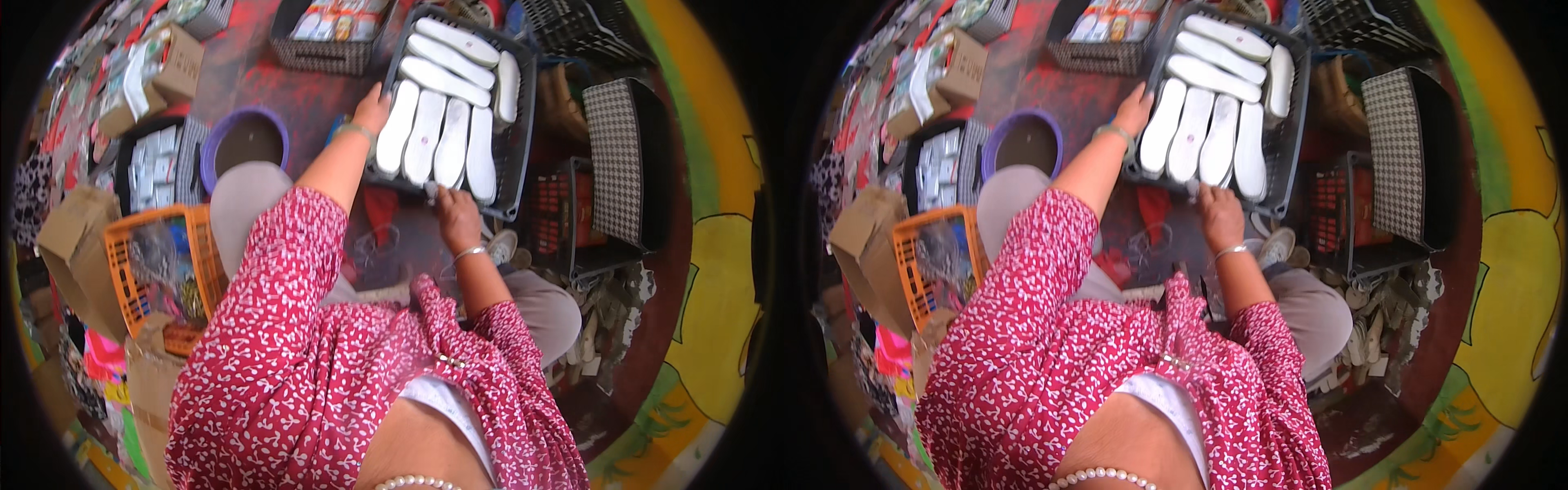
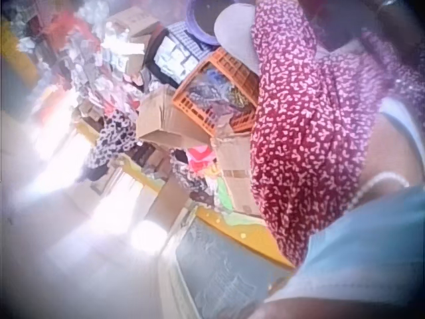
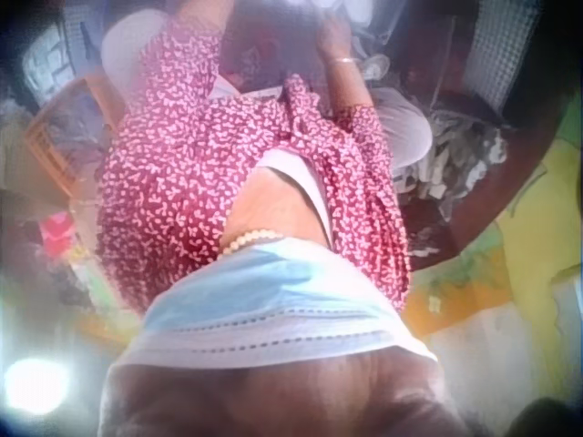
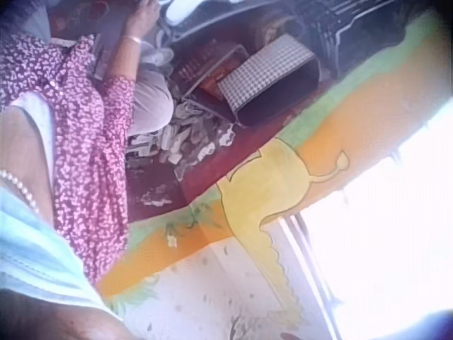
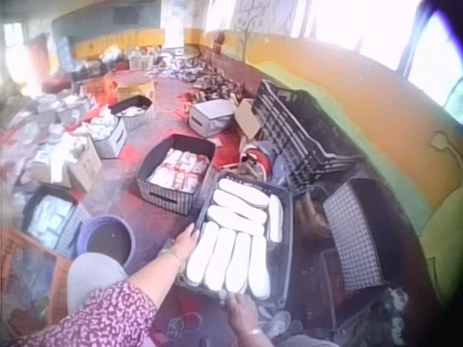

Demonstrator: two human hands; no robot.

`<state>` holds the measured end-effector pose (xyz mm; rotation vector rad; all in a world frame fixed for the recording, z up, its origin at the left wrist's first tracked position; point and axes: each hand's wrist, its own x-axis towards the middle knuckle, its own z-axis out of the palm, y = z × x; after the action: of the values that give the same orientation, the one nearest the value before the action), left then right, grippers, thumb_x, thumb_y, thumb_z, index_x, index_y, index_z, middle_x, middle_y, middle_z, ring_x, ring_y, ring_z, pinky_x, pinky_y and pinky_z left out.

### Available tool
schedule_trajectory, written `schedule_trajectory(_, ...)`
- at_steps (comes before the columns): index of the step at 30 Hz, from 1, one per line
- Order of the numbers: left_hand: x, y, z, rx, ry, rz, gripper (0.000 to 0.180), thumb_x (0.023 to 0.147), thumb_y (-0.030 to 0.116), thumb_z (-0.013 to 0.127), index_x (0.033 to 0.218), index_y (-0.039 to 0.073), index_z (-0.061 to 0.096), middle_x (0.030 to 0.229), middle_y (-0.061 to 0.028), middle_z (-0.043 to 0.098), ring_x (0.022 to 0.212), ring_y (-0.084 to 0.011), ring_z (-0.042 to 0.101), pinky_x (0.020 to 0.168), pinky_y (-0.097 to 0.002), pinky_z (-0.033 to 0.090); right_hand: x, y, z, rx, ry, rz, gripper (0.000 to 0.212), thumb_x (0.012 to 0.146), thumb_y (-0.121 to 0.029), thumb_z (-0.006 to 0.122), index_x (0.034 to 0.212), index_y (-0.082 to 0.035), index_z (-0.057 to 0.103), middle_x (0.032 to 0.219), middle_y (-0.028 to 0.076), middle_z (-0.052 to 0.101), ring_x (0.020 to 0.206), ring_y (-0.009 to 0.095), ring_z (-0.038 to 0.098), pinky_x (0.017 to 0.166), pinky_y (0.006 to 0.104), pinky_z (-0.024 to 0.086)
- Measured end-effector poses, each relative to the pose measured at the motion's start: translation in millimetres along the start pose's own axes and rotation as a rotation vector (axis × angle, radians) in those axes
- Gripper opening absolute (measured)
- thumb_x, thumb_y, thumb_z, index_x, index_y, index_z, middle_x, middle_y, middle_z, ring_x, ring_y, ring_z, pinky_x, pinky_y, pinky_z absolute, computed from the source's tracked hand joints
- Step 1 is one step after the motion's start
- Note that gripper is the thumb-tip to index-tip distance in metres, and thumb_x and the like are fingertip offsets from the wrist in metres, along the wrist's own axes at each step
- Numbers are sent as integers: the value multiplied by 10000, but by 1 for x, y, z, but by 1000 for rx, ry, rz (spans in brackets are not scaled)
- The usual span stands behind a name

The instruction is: The person cleans white shoe insoles with a cloth and places them into a black plastic crate.

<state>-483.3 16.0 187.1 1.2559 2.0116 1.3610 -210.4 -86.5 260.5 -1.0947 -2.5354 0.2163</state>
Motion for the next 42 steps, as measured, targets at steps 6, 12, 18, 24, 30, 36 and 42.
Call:
schedule_trajectory(6, -14, -82, -146, -215, 215, -44, 306, 824, 222, 433, 814, 10, 654, 825, -265, 604, 819, -430, 570, 802, -449, 458, -50, -81, 124, 226, -98, 302, 356, 788, -27, 524, 1138, -79, 566, 962, 135, 616, 882, 311, 571, 764, 394, 458)
schedule_trajectory(12, -12, -63, -271, -501, 346, 436, 284, 893, 227, 494, 877, -28, 617, 789, -159, 645, 772, -265, 629, 692, -331, 479, -19, -114, 224, -64, -318, 146, 322, 810, -79, 536, 1130, -54, 560, 1065, 146, 605, 1000, 350, 542, 877, 410, 433)
schedule_trajectory(18, -32, -81, -306, -377, 415, 404, 268, 887, 219, 490, 866, 1, 644, 798, -170, 647, 773, -297, 629, 686, -368, 487, 66, -151, 204, 995, 11, 588, 327, 888, -165, 558, 1191, -43, 561, 851, 58, 641, 771, 95, 574, 715, 248, 475)
schedule_trajectory(24, -23, -105, -329, -251, 466, 331, 285, 851, 206, 448, 767, 9, 635, 792, -216, 612, 778, -371, 590, 715, -442, 456, 142, -204, 223, 547, -404, 360, 303, 888, -171, 509, 1185, -136, 555, 915, 62, 635, 880, 206, 606, 740, 333, 484)
schedule_trajectory(30, -5, -109, -333, -345, 501, 332, 226, 834, 156, 477, 768, 5, 631, 771, -215, 614, 793, -363, 596, 700, -438, 463, 119, -243, 256, -434, -725, -119, 261, 810, -146, 531, 1014, -246, 659, 1137, 47, 573, 1242, 229, 381, 917, 454, 390)
schedule_trajectory(36, 0, -100, -339, -392, 471, 284, 209, 829, 154, 494, 761, 7, 627, 753, -212, 614, 779, -353, 603, 692, -424, 470, 130, -266, 269, 115, -842, -478, 246, 766, -77, 514, 963, -123, 654, 969, 121, 635, 927, 311, 585, 848, 378, 453)
schedule_trajectory(42, 19, -82, -342, -386, 299, 102, 256, 778, 181, 462, 753, 27, 665, 722, -230, 608, 730, -398, 596, 734, -439, 487, 186, -226, 327, -309, -1234, -482, 227, 801, -172, 563, 990, -125, 678, 1032, 106, 642, 968, 296, 606, 825, 381, 470)
